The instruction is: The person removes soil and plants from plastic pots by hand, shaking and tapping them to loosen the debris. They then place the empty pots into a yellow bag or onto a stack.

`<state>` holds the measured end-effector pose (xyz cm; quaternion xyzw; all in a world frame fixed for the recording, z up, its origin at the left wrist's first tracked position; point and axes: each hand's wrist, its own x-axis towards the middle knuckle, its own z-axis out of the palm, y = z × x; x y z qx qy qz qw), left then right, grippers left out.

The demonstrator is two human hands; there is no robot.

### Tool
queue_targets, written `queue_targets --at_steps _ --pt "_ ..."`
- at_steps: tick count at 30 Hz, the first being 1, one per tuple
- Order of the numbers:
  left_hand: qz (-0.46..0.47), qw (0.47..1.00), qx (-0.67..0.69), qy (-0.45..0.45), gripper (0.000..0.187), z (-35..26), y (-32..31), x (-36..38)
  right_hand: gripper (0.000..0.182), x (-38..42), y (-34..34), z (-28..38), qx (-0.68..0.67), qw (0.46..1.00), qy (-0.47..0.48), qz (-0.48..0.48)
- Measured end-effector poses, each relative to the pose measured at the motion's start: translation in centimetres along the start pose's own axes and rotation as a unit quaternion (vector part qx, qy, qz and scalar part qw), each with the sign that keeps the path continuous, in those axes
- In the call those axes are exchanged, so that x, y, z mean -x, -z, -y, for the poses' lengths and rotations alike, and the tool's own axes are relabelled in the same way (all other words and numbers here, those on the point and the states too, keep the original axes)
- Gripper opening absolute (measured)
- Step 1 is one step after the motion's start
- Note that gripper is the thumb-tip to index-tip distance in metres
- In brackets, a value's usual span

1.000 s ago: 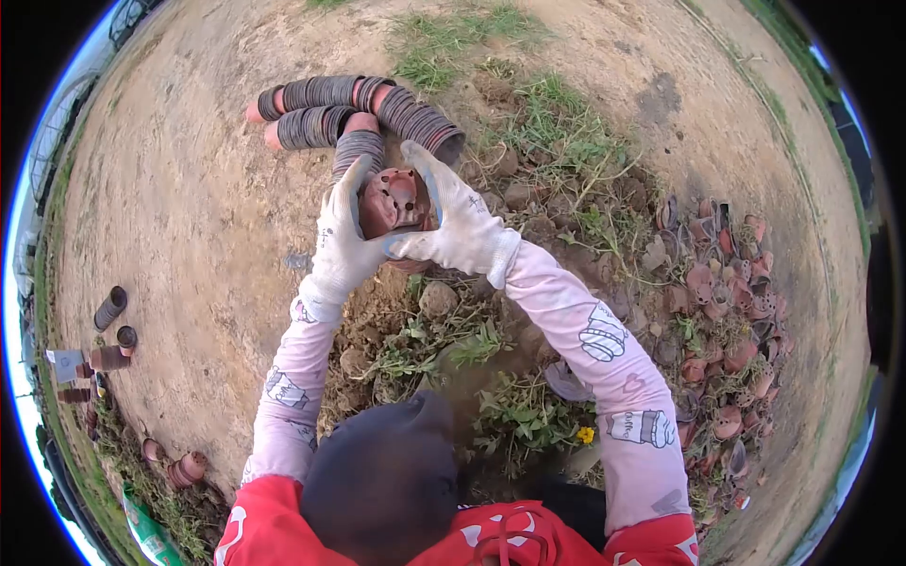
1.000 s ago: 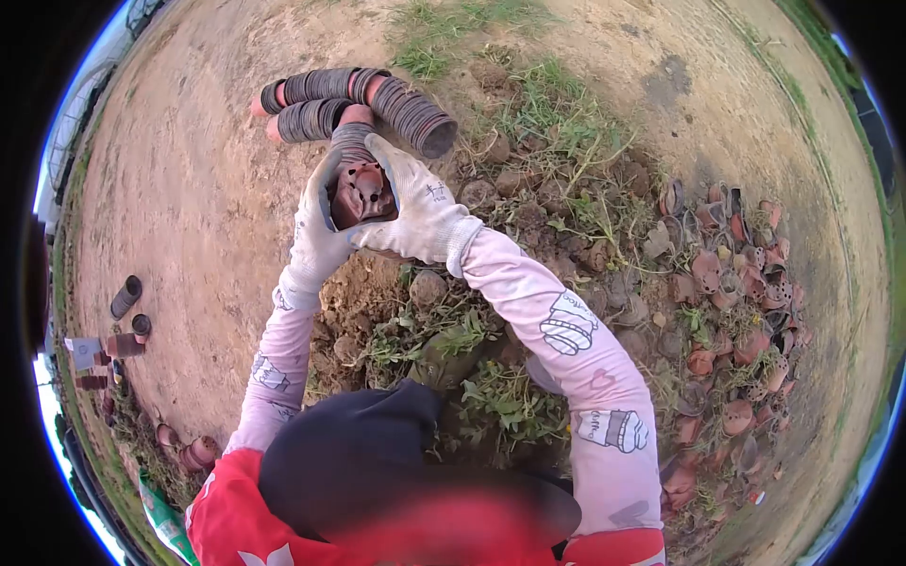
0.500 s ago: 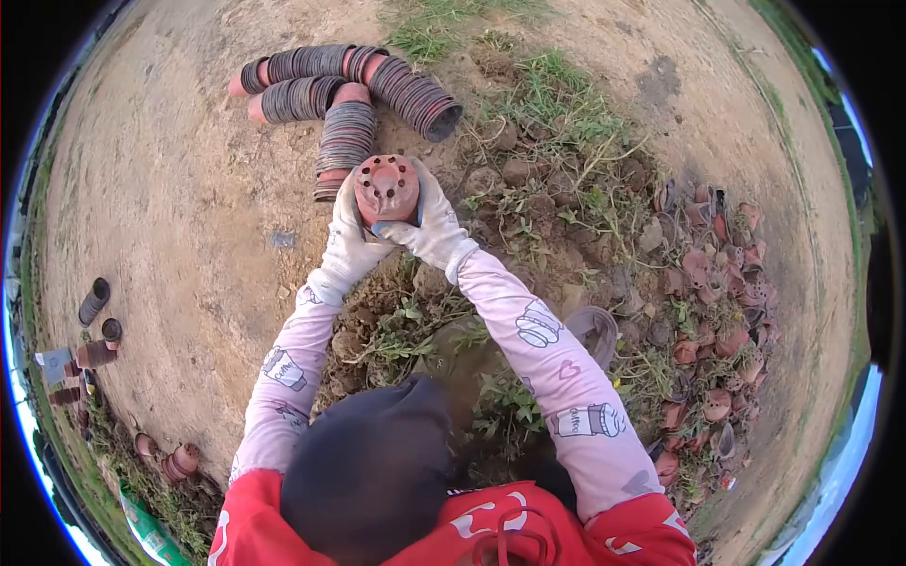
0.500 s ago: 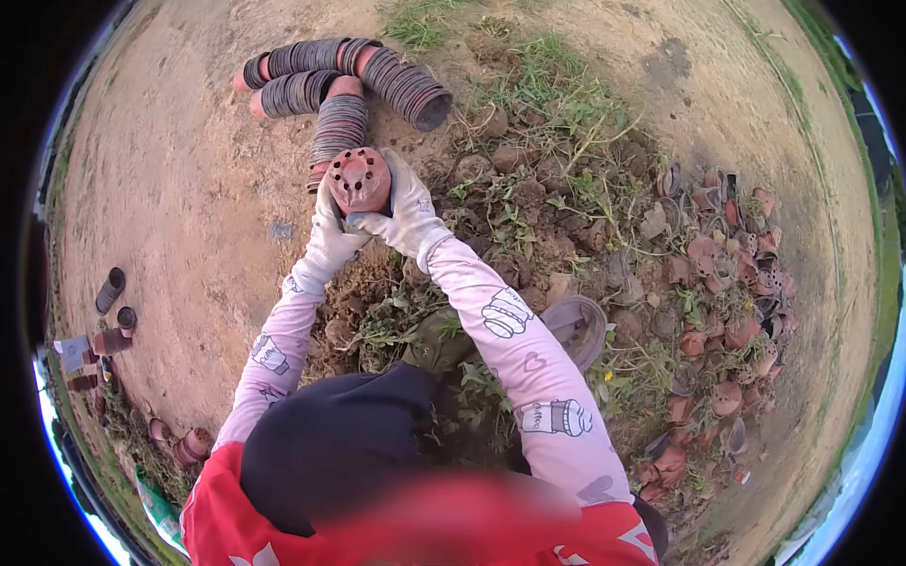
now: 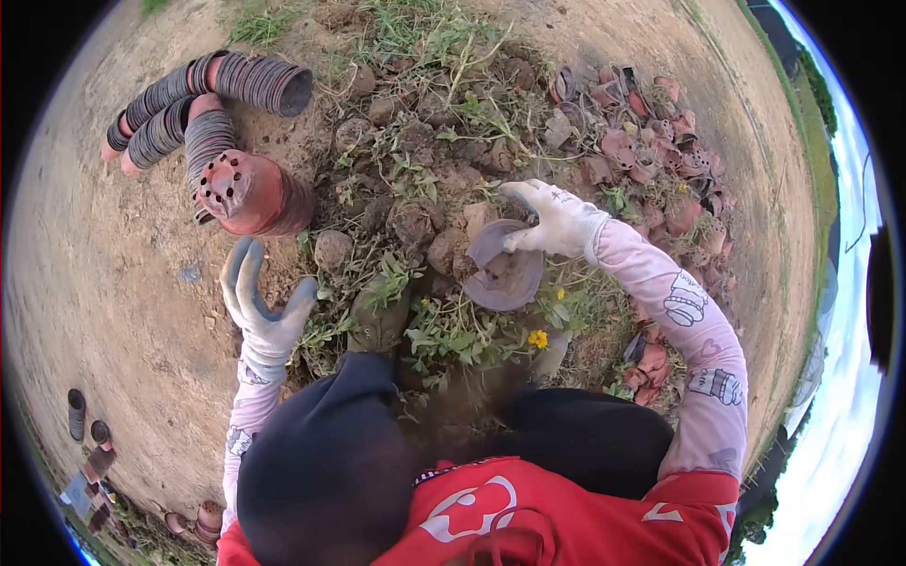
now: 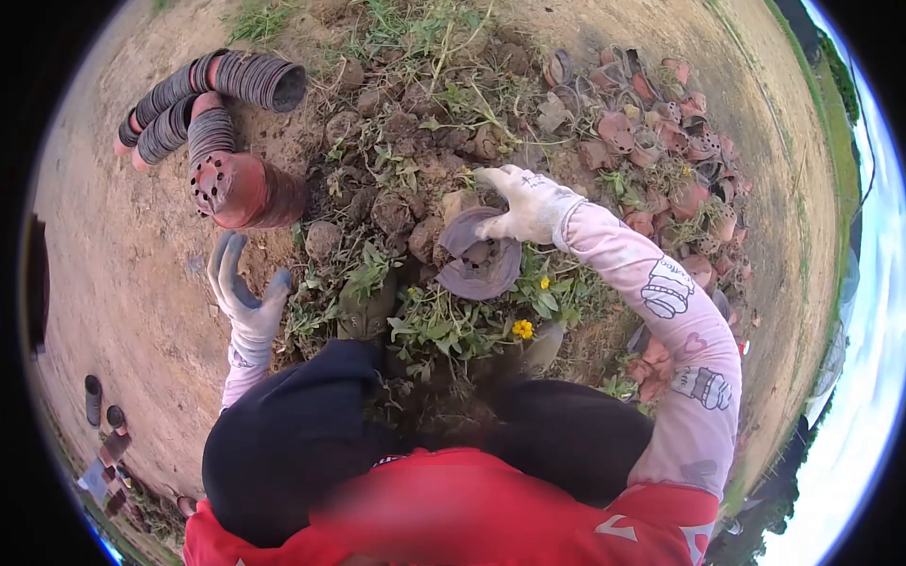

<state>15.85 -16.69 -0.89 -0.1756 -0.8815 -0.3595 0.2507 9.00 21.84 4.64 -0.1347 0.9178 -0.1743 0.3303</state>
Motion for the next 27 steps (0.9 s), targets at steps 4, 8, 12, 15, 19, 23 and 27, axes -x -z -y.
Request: queue_targets --at_steps 4,8,12,15,19,23,27 --pt "0.233 0.931 0.256 0.113 0.094 -3.8 -3.9 -3.1 0.036 2.9 -6.2 -3.2 -0.154 0.981 -0.08 -0.083" --pt "0.317 0.754 0.533 0.217 0.124 -6.8 -10.0 -3.1 0.035 4.7 -6.4 -0.3 -0.452 0.868 -0.174 -0.106" --pt "0.339 0.607 0.649 0.308 0.106 -11.1 -13.3 -4.6 0.021 3.3 -10.1 1.5 -0.568 0.808 -0.125 -0.096" --pt "0.313 0.655 0.588 0.359 0.066 -11.8 -15.0 -4.1 0.024 4.5 -9.7 1.2 -0.624 0.77 -0.109 -0.074" --pt "0.283 0.649 0.581 0.401 0.028 -10.1 -15.1 -4.3 0.025 6.5 -8.5 -1.4 -0.622 0.769 -0.051 -0.138" --pt "0.278 0.722 0.499 0.39 0.025 -8.5 -14.4 -6.6 0.023 9.1 -9.9 -12.9 -0.449 0.726 -0.128 -0.504" --pt "0.294 0.794 0.398 0.354 0.014 -8.3 -13.7 -9.3 0.031 16.1 -15.5 -25.2 -0.074 0.806 -0.396 -0.435"
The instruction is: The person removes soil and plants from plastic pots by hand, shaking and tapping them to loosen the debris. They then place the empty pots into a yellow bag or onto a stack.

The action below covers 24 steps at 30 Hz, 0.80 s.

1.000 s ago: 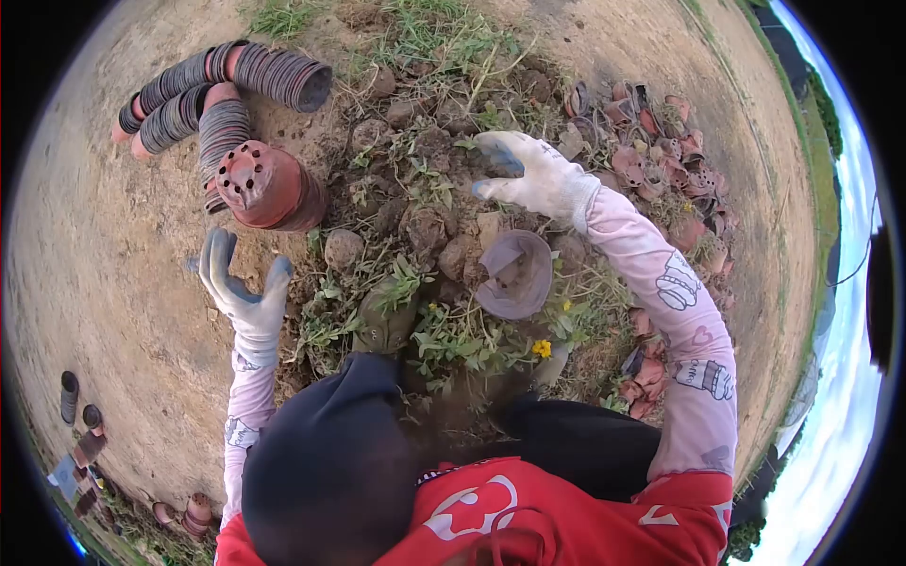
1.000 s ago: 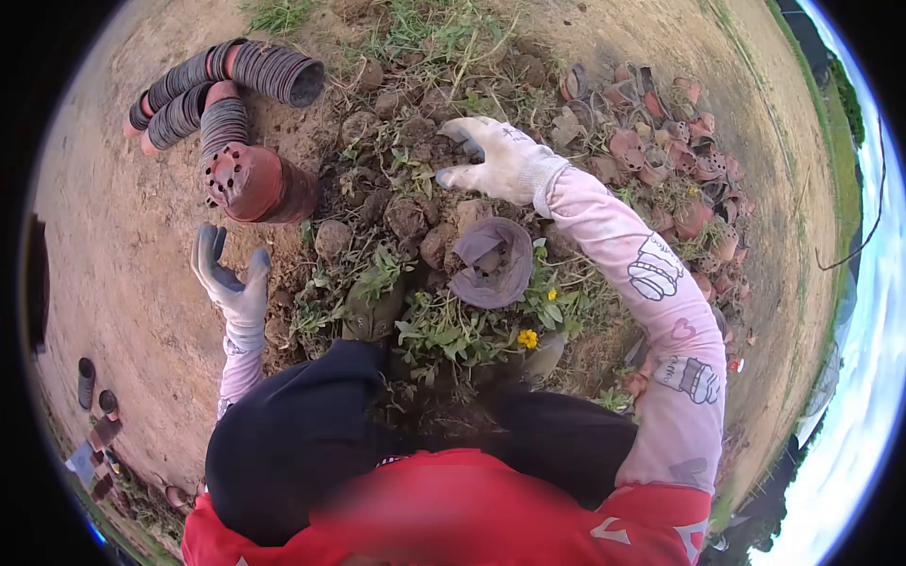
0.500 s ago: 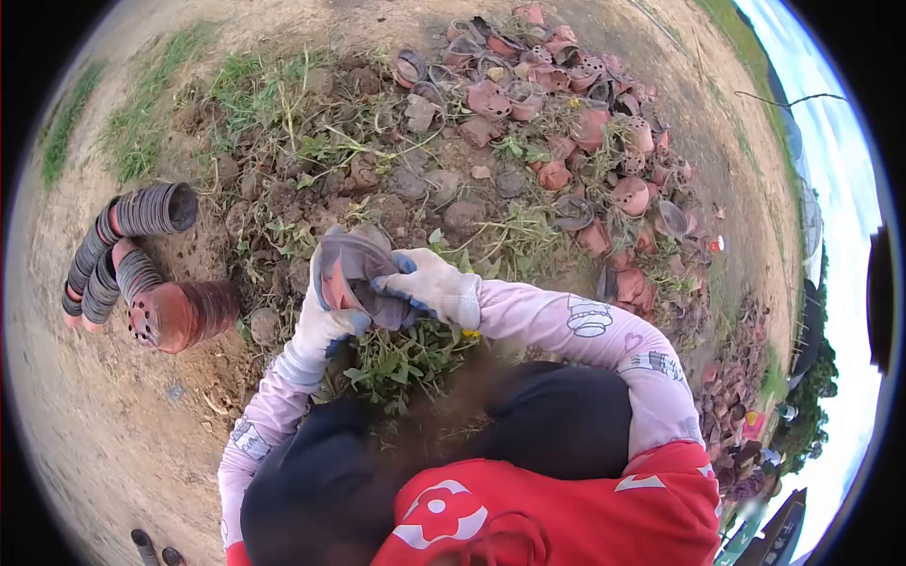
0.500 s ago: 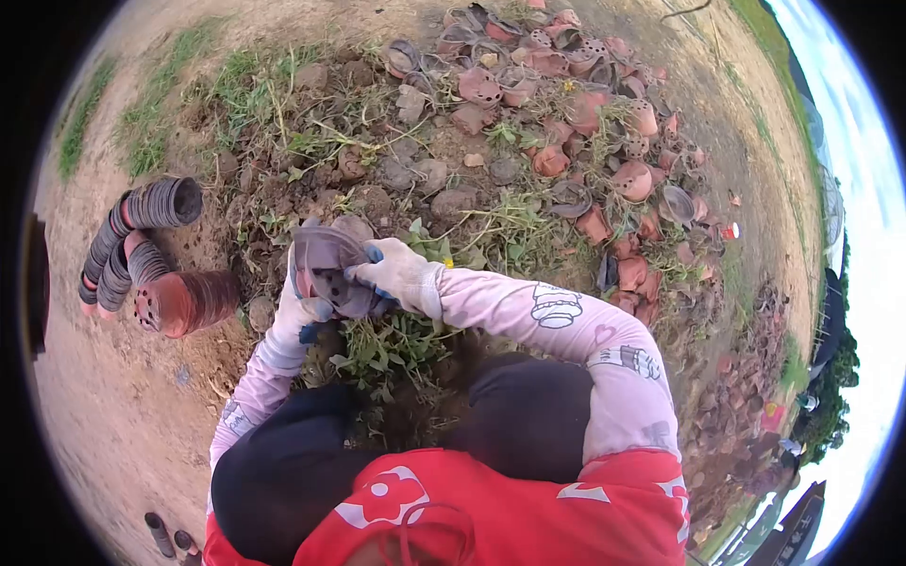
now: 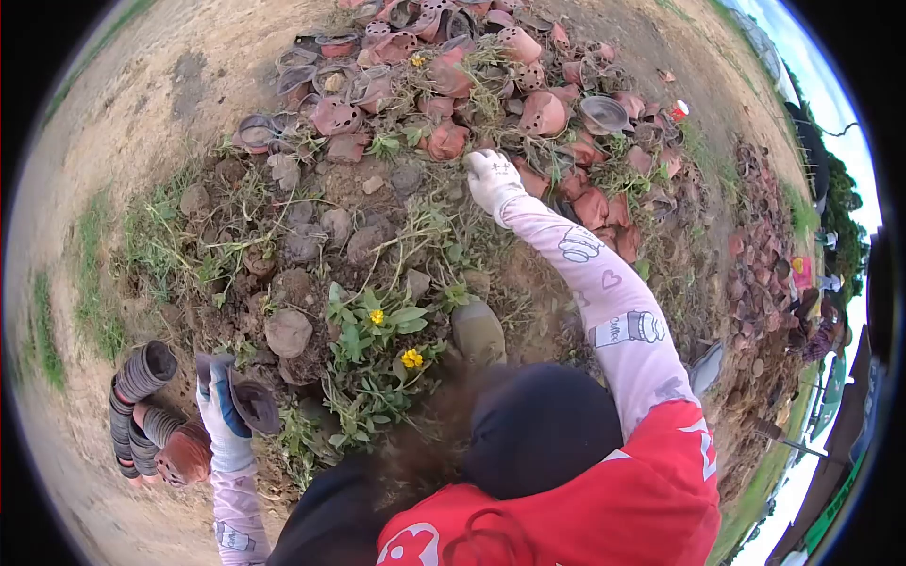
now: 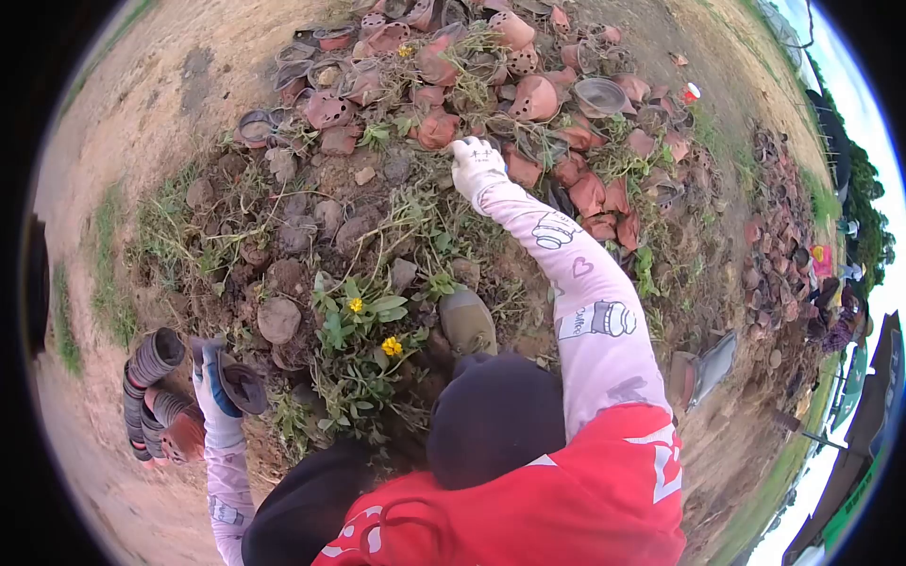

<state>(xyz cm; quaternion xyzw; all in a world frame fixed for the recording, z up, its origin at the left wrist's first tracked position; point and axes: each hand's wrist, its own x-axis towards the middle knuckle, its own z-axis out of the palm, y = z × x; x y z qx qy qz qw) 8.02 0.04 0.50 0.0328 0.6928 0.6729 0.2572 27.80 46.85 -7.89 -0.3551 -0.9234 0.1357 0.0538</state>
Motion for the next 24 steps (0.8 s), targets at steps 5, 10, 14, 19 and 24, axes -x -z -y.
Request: queue_targets --at_steps 5,10,14,19,24 --pt "0.056 0.995 -0.078 -0.019 0.023 -2.4 -1.2 -1.8 0.03 0.2 -2.0 -6.3 0.236 0.97 0.057 0.029" --pt "0.159 0.979 -0.123 -0.034 0.039 -1.3 -3.6 -2.6 0.023 -1.2 -1.4 -5.5 0.246 0.965 -0.004 0.086" --pt "0.167 0.975 -0.149 0.018 0.043 -0.2 -1.8 -2.4 0.025 -1.6 -0.7 -4.8 -0.137 0.975 -0.154 0.08" --pt "0.139 0.953 -0.264 -0.048 0.022 -3.0 -4.1 -1.0 0.032 -1.6 0.7 1.7 -0.587 0.775 -0.175 0.159" --pt "0.184 0.92 -0.313 -0.148 0.056 -3.1 -6.5 -0.2 0.03 0.0 2.4 14.0 -0.602 0.759 -0.076 0.234"
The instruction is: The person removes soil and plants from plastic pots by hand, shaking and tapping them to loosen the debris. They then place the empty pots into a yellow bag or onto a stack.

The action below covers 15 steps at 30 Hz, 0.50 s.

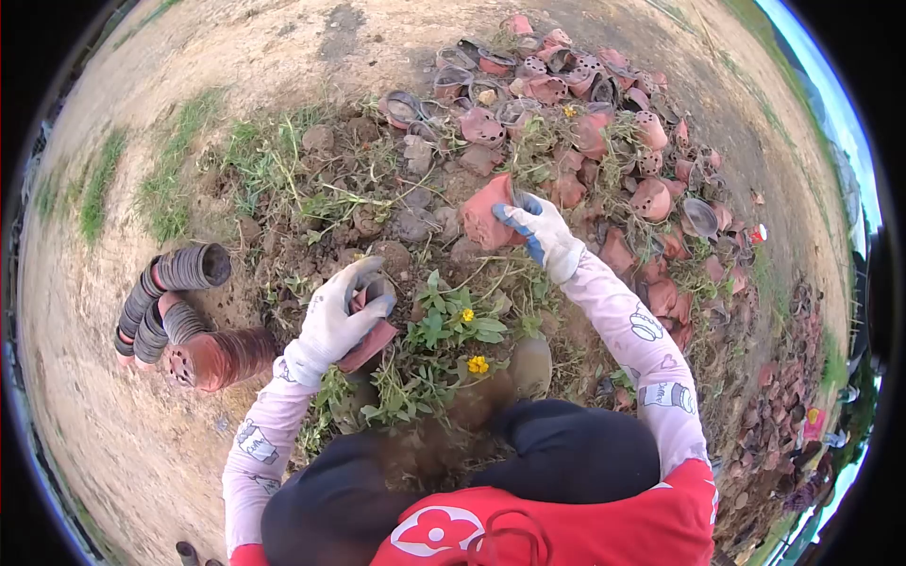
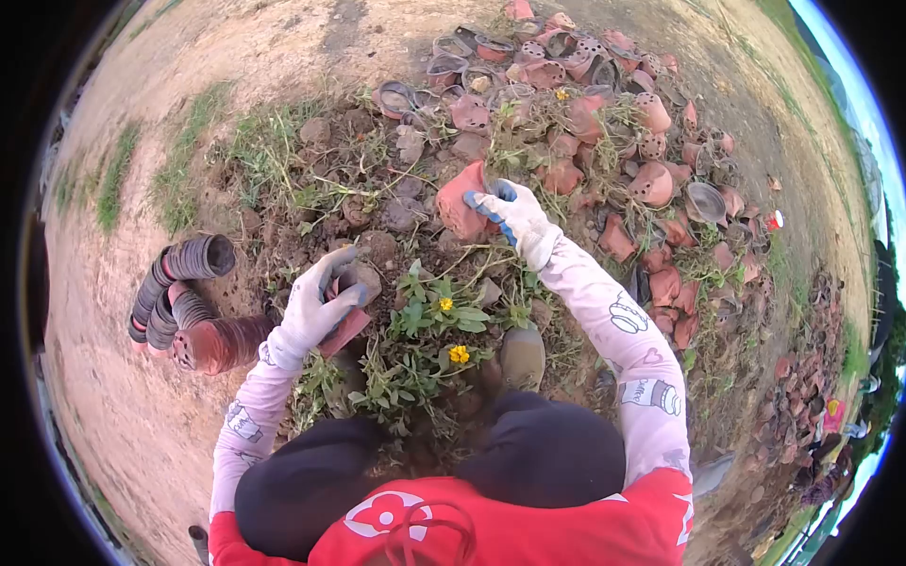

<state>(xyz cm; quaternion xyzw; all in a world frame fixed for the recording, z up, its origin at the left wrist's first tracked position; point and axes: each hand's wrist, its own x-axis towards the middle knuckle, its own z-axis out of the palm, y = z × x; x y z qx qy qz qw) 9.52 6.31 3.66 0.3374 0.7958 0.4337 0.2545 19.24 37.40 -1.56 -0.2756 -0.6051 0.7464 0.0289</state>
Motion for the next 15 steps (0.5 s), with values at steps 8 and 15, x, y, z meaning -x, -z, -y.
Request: queue_targets --at_steps 8,15 --pt "-0.053 0.948 0.309 0.047 0.1 4.0 -2.3 -1.5 0.034 1.8 -10.3 0.0 0.01 0.972 -0.068 0.226" --pt "-0.053 0.978 0.201 -0.026 0.086 2.1 0.6 -0.5 0.054 3.0 -11.9 0.1 -0.295 0.9 -0.137 0.29"
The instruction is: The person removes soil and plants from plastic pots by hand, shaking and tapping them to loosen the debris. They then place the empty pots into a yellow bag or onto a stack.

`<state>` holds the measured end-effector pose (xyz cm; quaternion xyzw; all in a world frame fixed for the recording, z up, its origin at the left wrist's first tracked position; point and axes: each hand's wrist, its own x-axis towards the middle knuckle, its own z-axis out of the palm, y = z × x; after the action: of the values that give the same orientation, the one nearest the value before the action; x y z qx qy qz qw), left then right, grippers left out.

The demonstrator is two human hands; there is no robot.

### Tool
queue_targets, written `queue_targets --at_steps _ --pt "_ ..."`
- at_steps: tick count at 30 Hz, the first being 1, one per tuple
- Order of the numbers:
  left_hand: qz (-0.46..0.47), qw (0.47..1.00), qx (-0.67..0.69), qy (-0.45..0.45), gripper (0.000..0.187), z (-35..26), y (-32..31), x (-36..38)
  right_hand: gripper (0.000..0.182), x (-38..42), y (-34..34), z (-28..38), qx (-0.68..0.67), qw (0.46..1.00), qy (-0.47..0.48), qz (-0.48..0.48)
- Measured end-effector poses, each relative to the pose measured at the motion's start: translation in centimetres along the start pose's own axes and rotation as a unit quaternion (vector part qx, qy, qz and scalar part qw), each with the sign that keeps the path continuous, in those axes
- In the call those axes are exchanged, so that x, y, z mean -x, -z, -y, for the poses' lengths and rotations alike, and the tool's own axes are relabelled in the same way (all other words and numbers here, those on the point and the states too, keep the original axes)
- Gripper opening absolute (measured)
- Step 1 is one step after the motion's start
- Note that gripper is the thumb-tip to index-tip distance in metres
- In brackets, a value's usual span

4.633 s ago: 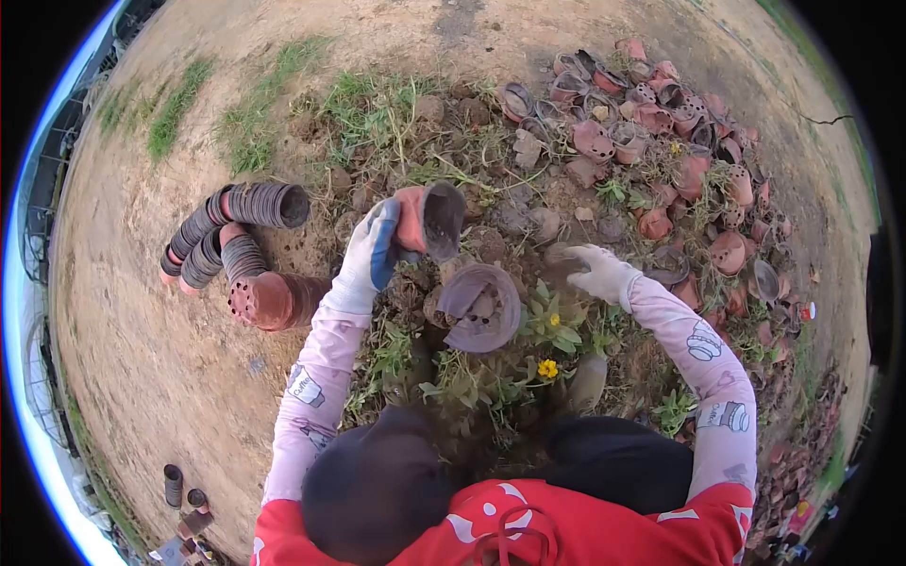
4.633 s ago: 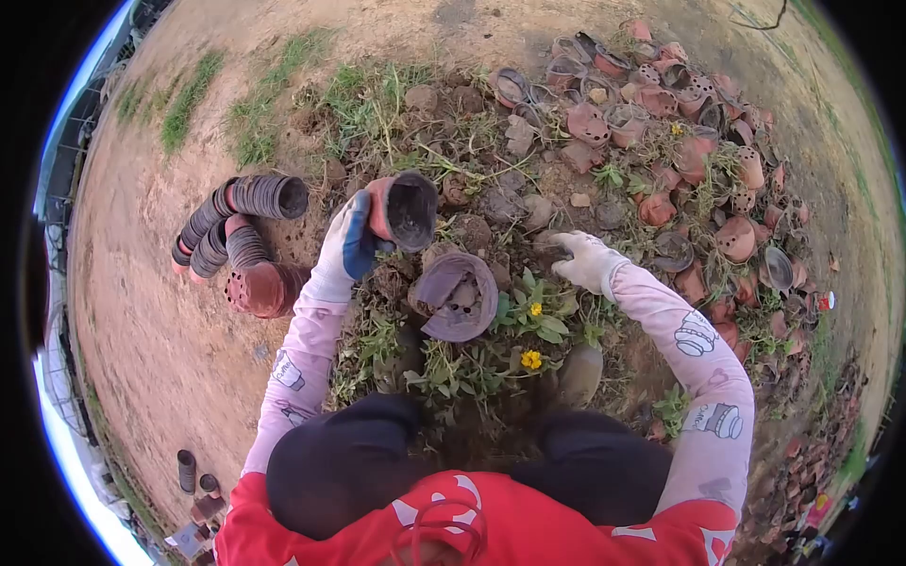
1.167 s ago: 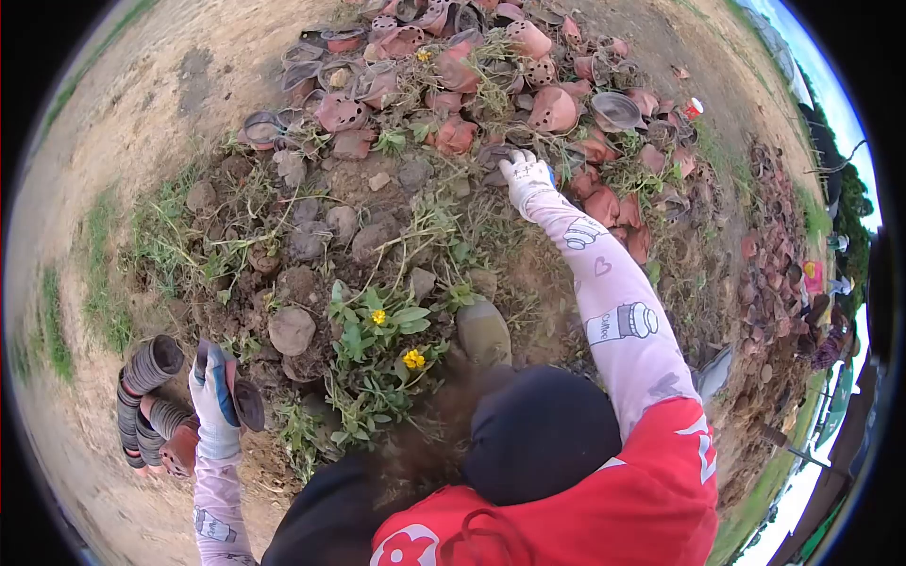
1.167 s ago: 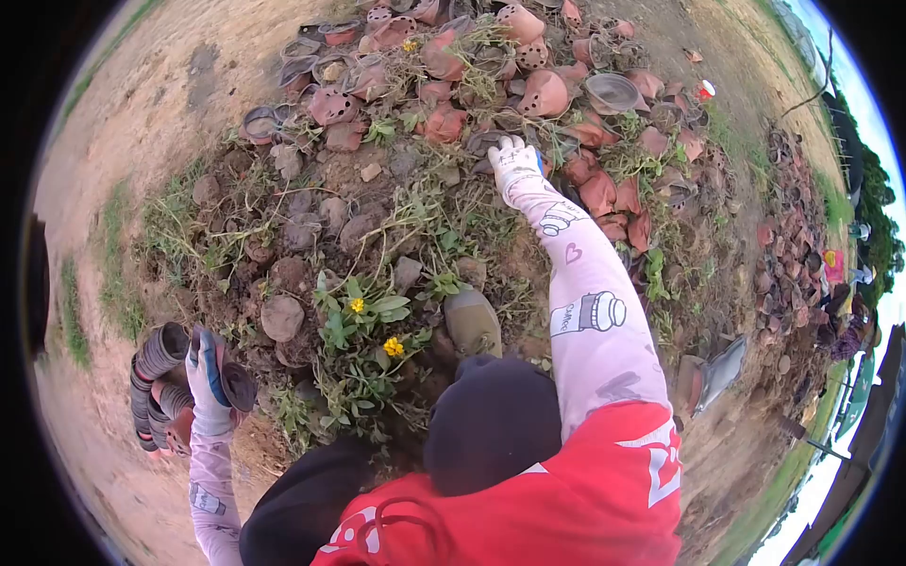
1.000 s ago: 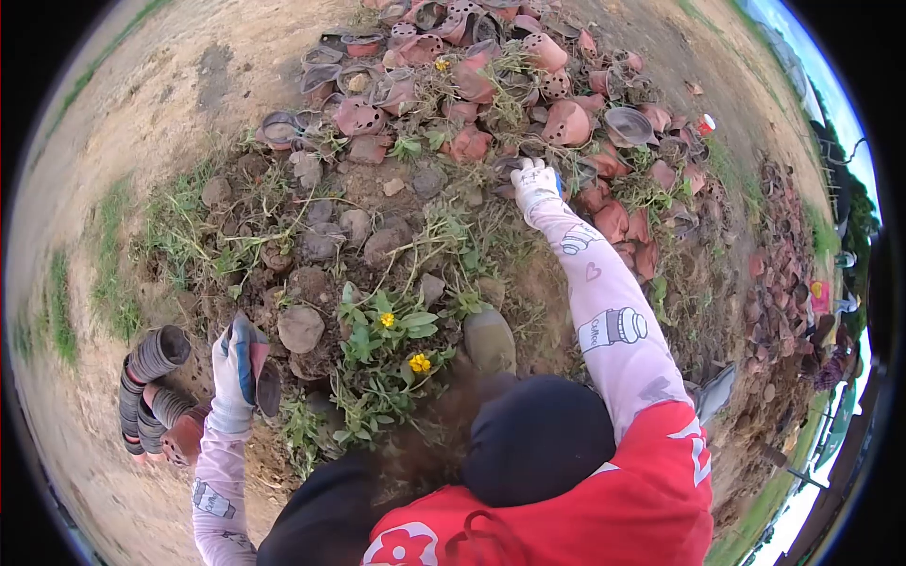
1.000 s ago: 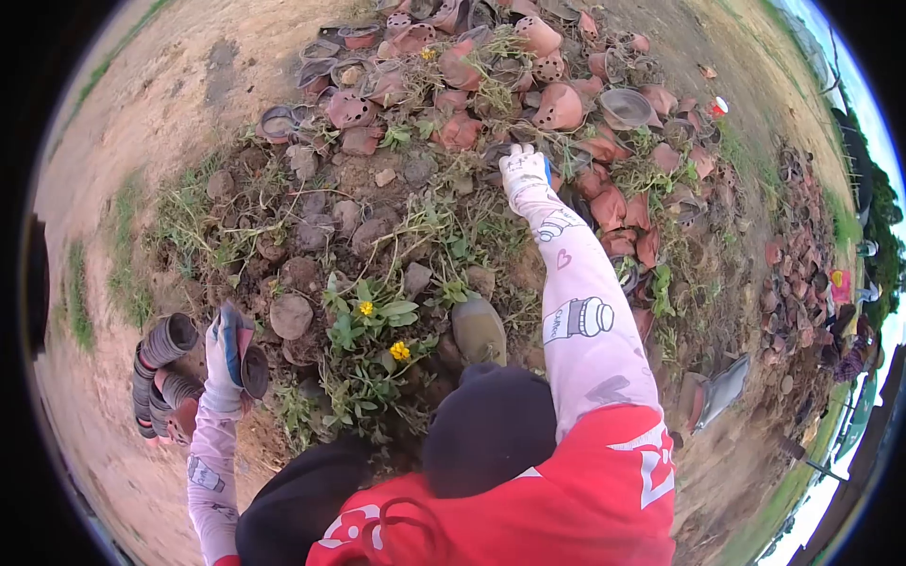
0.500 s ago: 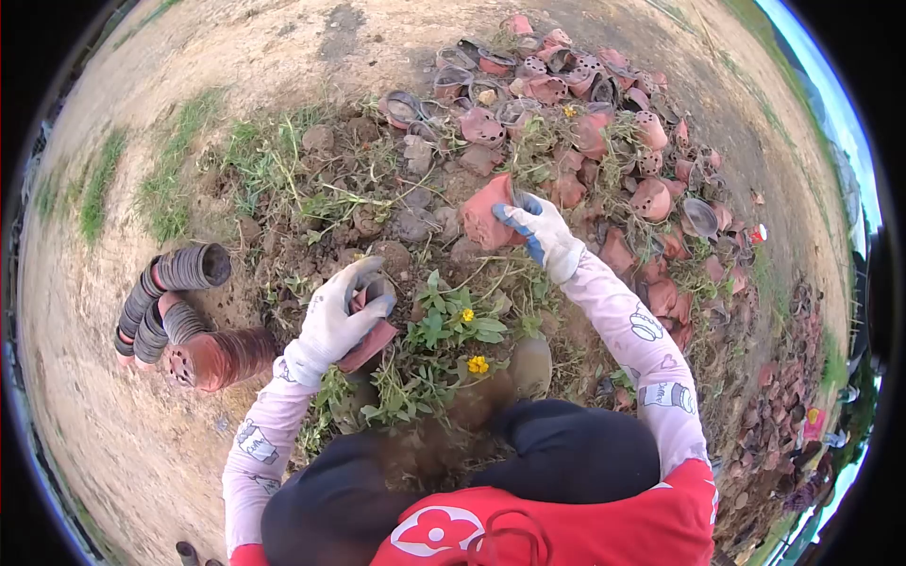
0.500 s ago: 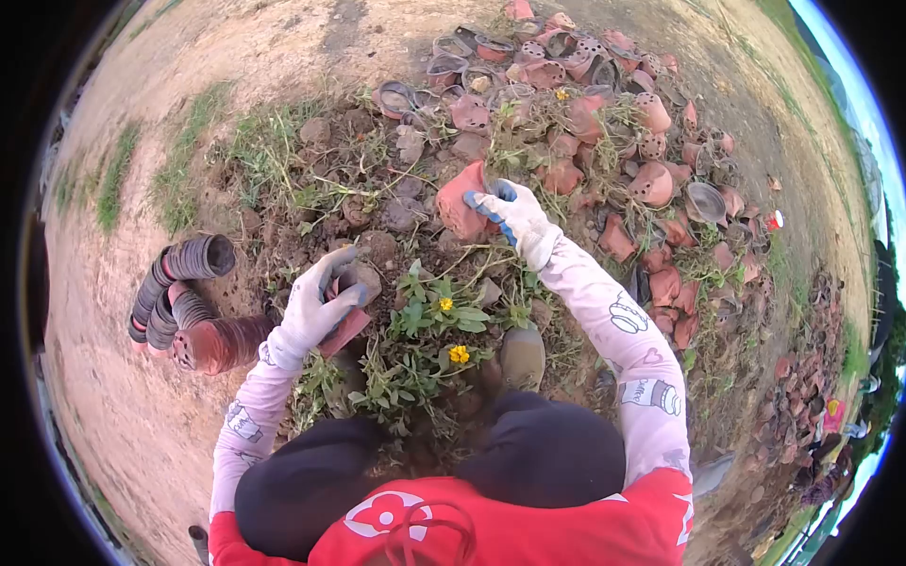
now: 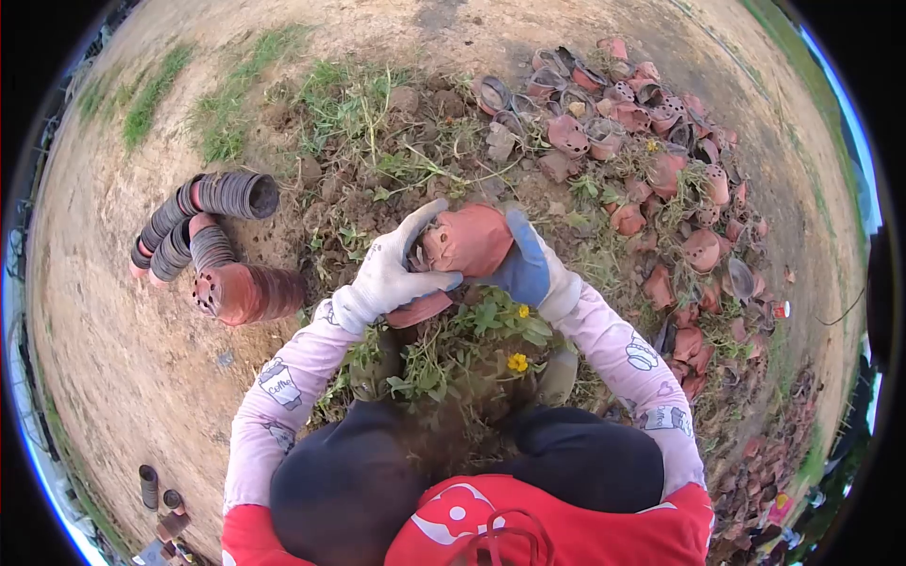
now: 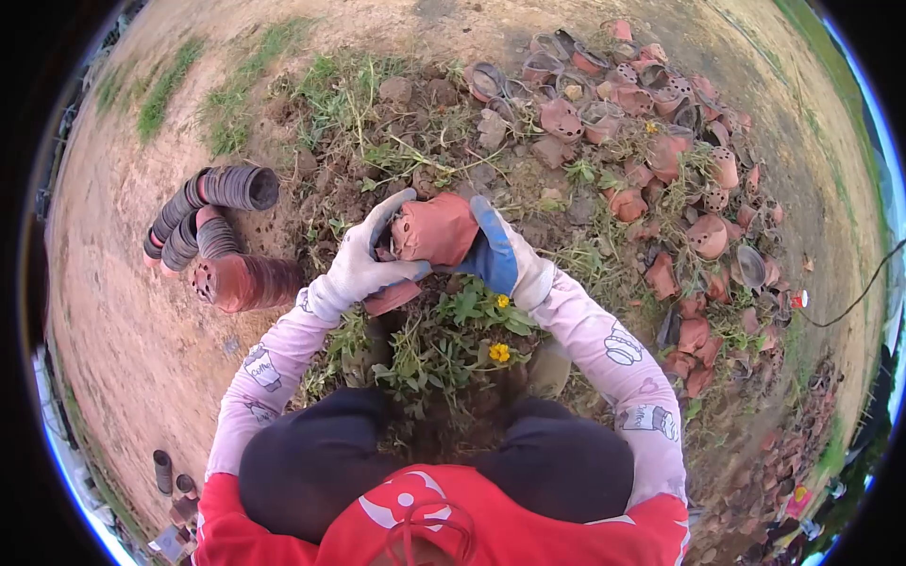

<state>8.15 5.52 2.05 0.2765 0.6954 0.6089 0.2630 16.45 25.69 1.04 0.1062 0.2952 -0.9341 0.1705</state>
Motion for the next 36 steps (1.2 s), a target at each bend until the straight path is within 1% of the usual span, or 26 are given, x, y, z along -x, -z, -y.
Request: queue_targets --at_steps 1,2,4,7,8,10,12,14,16,17,18,19,20,21,22,24,25,26,28,29,30,31,32,33,34,36 --pt "0.034 0.992 -0.111 -0.05 0.085 -0.6 0.2 -0.2 0.057 -0.4 1.2 -0.3 -0.015 0.999 -0.03 -0.039" --pt "0.069 0.968 -0.22 -0.098 0.084 -0.9 0.3 -0.3 0.057 -0.7 1.6 -0.6 -0.018 0.999 -0.027 -0.041" --pt "0.08 0.963 -0.238 -0.101 0.084 -0.4 0.5 -0.3 0.052 -1.5 2.3 -1.5 -0.102 0.993 -0.044 -0.048" --pt "0.091 0.958 -0.245 -0.122 0.085 0.8 1.1 -0.5 0.048 -1.7 4.1 -2.4 -0.13 0.99 -0.048 -0.018" --pt "0.087 0.965 -0.226 -0.102 0.089 1.0 1.2 -0.6 0.047 -1.6 3.8 -2.3 -0.139 0.989 -0.051 -0.008" --pt "0.082 0.972 -0.206 -0.082 0.093 1.2 1.5 -0.3 0.046 -1.0 3.1 -1.9 -0.03 0.999 -0.018 -0.01" --pt "0.038 0.989 -0.099 0.099 0.097 0.8 1.5 0.3 0.046 -1.2 2.9 -1.5 -0.02 0.999 -0.015 -0.033" --pt "0.051 0.987 -0.09 0.121 0.1 1.3 1.0 0.4 0.045 -1.5 2.5 -1.7 -0.009 0.998 -0.01 -0.055" --pt "0.037 0.986 0.003 0.163 0.092 2.4 -0.1 0.5 0.043 -2.0 1.8 -2.6 0.118 0.991 -0.005 -0.054" --pt "-0.026 0.995 -0.04 0.085 0.075 3.0 -0.2 -0.1 0.045 -2.3 2.1 -2.9 0.137 0.99 0.032 0.016" --pt "-0.027 0.995 -0.04 0.085 0.075 3.5 -0.2 0.0 0.045 -2.5 2.5 -3.2 0.138 0.99 0.032 0.017" --pt "-0.037 0.988 0.111 0.101 0.07 4.1 -0.3 0.0 0.045 -2.8 2.9 -3.5 0.131 0.99 0.036 0.019" --pt "-0.046 0.958 0.26 0.114 0.066 4.1 -0.4 0.0 0.045 -3.0 3.4 -3.8 0.125 0.991 0.041 0.02" --pt "-0.047 0.957 0.261 0.115 0.066 4.5 -0.1 0.1 0.045 -3.4 4.6 -4.3 0.124 0.991 0.04 0.019" --pt "-0.069 0.958 0.25 0.122 0.053 5.4 0.5 0.3 0.045 -3.9 5.8 -4.7 0.286 0.948 0.121 0.062" --pt "-0.114 0.957 0.23 0.135 0.03 5.6 1.3 0.4 0.044 -3.5 5.2 -4.3 0.438 0.871 0.196 0.104" --pt "-0.142 0.962 0.194 0.132 0.022 5.7 1.5 0.5 0.042 -2.7 5.0 -4.1 0.242 0.964 0.098 0.046" --pt "-0.142 0.961 0.195 0.133 0.022 5.4 1.4 0.6 0.041 -2.1 4.5 -3.8 0.033 0.999 -0.007 -0.016" --pt "-0.071 0.984 0.116 0.119 0.023 4.8 1.1 1.2 0.04 -2.6 6.3 -4.3 0.226 0.97 0.084 0.037" --pt "-0.013 0.981 0.067 0.184 0.032 4.1 1.6 1.4 0.039 -2.2 5.4 -3.6 0.091 0.995 0.036 -0.012" --pt "-0.011 0.981 0.066 0.184 0.032 4.3 1.4 1.5 0.039 -2.0 4.8 -3.3 -0.047 0.997 -0.013 -0.062" --pt "0.001 0.981 0.066 0.185 0.043 4.6 1.0 1.7 0.039 -2.0 4.7 -3.5 -0.048 0.997 -0.013 -0.063" --pt "0.012 0.98 0.067 0.184 0.055 4.6 0.7 1.6 0.039 -2.0 4.3 -3.5 -0.003 0.998 -0.028 -0.05" --pt "0.01 0.979 0.096 0.178 0.075 4.6 0.4 1.5 0.04 -2.2 3.9 -3.6 0.042 0.997 -0.044 -0.036" --pt "0.01 0.98 0.096 0.176 0.075 4.5 0.4 1.5 0.04 -2.2 3.4 -3.9 0.043 0.997 -0.043 -0.036" --pt "-0.011 0.956 0.203 0.21 0.076 3.8 0.3 1.5 0.043 -1.9 1.3 -3.7 0.169 0.984 -0.044 -0.022"
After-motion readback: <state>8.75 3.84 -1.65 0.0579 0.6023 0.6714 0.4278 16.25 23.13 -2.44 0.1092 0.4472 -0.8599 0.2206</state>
